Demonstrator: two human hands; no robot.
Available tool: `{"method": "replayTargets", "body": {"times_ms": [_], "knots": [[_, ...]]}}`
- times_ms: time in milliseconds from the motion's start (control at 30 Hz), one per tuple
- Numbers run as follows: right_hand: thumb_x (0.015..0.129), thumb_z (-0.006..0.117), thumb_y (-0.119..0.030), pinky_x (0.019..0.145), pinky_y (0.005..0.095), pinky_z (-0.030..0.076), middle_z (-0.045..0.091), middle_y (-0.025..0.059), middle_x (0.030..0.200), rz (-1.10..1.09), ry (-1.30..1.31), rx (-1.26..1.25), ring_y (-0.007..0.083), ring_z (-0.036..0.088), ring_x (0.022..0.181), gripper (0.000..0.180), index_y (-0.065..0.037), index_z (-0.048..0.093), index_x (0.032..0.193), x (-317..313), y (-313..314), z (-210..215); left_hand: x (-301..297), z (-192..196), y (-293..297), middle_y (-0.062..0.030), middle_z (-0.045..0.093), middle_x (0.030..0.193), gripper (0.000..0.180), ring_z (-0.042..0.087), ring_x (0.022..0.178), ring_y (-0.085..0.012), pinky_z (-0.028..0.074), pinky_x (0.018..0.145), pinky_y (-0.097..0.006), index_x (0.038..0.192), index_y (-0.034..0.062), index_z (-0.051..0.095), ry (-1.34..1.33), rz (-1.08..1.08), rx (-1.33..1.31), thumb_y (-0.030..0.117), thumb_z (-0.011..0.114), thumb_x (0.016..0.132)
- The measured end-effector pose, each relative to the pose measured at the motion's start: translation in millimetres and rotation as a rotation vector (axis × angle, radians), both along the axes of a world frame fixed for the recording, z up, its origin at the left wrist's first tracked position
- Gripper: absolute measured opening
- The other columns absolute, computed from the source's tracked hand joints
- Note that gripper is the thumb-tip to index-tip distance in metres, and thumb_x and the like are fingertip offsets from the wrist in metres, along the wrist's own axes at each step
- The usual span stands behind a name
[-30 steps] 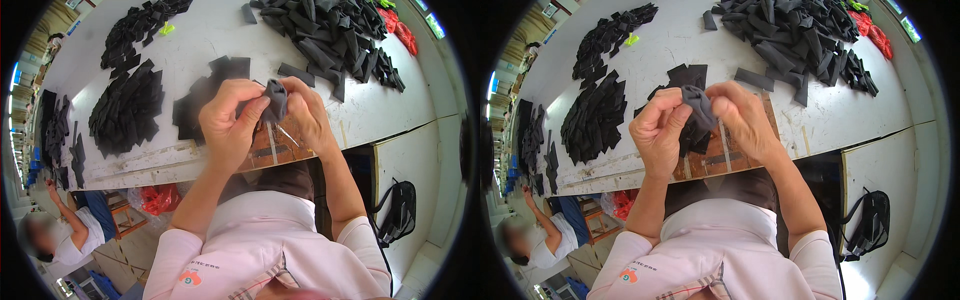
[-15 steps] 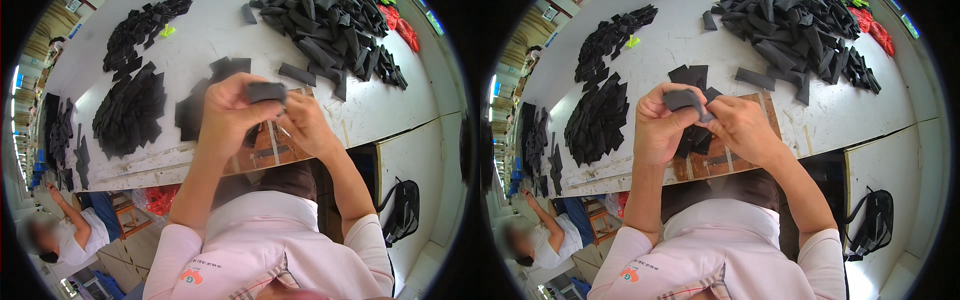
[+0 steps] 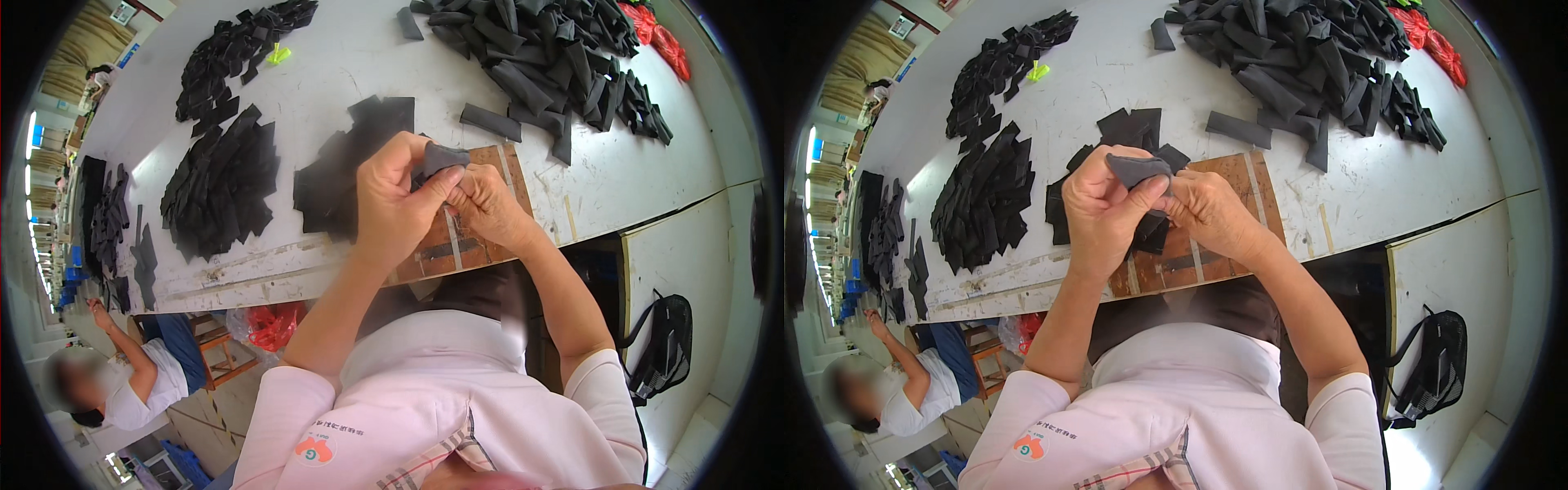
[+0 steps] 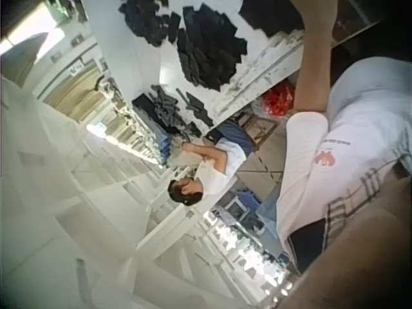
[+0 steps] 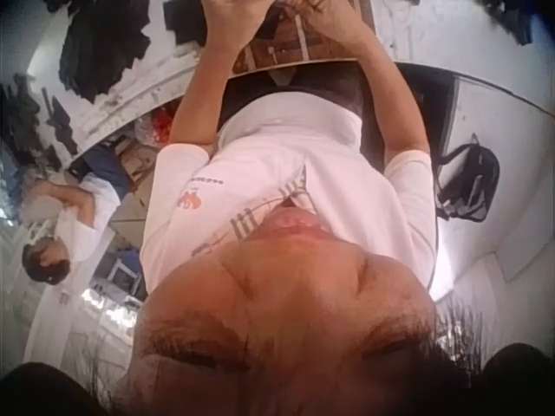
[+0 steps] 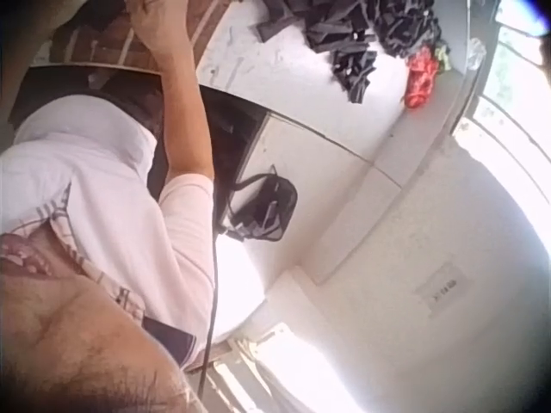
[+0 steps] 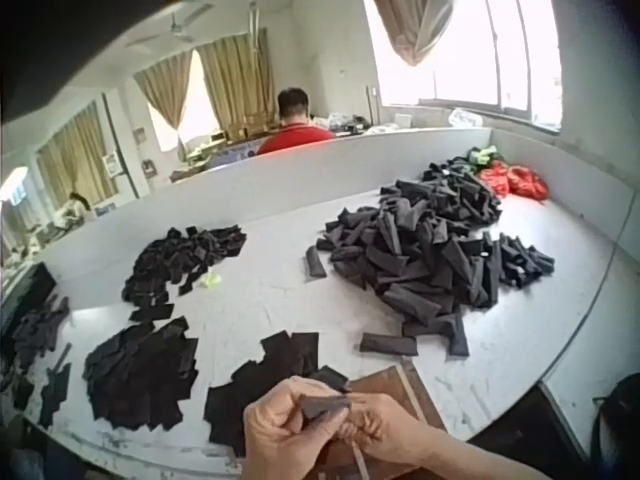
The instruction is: Folding and stacking small pieces of black fabric.
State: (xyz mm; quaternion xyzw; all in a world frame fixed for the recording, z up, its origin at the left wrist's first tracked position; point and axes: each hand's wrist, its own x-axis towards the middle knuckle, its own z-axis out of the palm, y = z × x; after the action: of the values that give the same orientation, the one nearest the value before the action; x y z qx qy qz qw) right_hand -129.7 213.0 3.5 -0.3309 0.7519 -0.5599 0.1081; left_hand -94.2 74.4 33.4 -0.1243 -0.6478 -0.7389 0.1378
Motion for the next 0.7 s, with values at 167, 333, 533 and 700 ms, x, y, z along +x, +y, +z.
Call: {"method": "replayTargets", "body": {"times_ms": [167,333,533,700], "knots": [[0.08,0.057,-0.022,0.054,0.0362,0.039,0.047,0.014,0.057,-0.022,0.227,0.088,0.0308,0.047,0.057,0.026,0.0,0.051,0.067,-0.7,4.0,8.4,11.0,14.0,0.6,-0.0075,0.057,0.083,0.017,0.053,0.077,-0.0106,0.044,0.069,-0.023,0.096,-0.0029,0.056,0.049,-0.082,0.259,-0.003,0.057,0.079],[0.078,0.059,-0.025,0.05,0.0368,0.037,0.047,0.0131,0.055,-0.108,0.376,0.118,0.0303,0.048,0.055,0.031,0.0,0.048,0.063,1.1,-0.7,38.7,10.9,16.7,-7.9,-0.0105,0.057,0.091,0.012,0.052,0.08,-0.0161,0.04,0.079,-0.03,0.091,0.001,0.058,0.082,-0.01,0.544,0.009,0.053,0.084],[0.08,0.056,-0.016,0.05,0.0376,0.035,0.045,0.0143,0.058,-0.052,0.427,0.194,0.0303,0.047,0.054,0.025,0.001,0.046,0.065,5.4,-5.6,18.6,20.3,-0.6,-22.7,-0.0093,0.058,0.094,0.011,0.052,0.092,-0.0188,0.037,0.088,-0.033,0.09,0.001,0.059,-0.01,0.0,0.574,0.007,0.052,0.084],[0.078,0.059,-0.019,0.047,0.0387,0.035,0.046,0.0135,0.053,-0.111,0.482,-0.014,0.0324,0.047,0.053,0.029,-0.002,0.044,0.058,12.2,0.6,26.5,20.9,7.4,-24.8,-0.0106,0.058,0.093,0.01,0.052,0.087,-0.0144,0.039,0.083,-0.029,0.09,-0.0007,0.058,0.121,0.05,0.429,0.006,0.053,0.083]]}}
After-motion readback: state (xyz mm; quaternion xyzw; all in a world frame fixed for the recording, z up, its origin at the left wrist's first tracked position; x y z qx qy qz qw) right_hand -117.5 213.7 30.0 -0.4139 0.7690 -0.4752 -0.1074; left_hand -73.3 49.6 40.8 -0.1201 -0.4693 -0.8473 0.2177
